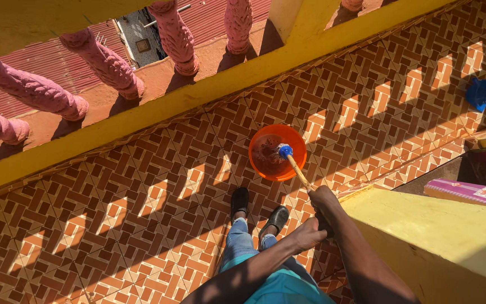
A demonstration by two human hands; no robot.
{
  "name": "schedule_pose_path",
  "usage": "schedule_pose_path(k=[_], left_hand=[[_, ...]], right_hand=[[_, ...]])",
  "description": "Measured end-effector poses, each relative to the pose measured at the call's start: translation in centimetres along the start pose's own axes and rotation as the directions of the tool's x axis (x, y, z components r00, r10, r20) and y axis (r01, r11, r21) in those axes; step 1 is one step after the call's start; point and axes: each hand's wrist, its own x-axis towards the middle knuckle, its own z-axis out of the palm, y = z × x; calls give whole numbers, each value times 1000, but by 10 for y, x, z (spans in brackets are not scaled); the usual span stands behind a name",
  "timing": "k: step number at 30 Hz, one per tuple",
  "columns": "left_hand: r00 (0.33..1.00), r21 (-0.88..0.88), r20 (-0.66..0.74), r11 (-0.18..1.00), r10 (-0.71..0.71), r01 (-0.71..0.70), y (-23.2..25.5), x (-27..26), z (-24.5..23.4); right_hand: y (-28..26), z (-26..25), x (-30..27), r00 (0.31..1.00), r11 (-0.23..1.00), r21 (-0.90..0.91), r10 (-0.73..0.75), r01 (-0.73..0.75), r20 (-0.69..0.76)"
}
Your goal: The person mops a tiled balcony floor using a mop and a bucket of water, dipping the mop into the bucket and wringing it out by hand multiple times.
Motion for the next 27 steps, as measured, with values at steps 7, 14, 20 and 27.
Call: schedule_pose_path(k=[7, 14, 20, 27], left_hand=[[891, 302, -335, 861, -306, 409, -17, 40, -73], [879, -241, -335, 932, -341, 270, -1, 133, -52], [816, -405, -484, 908, -315, 110, 4, 135, 7], [911, -203, -403, 979, -89, 5, 37, 92, 57]], right_hand=[[26, -24, -92, 995, 995, 99, 14, -4, -103], [70, -53, -213, 997, 922, 384, -24, 48, -67], [90, -63, -209, 999, 898, 439, 36, -17, -35], [28, -122, -102, 934, 595, 791, -345, 141, 93]])
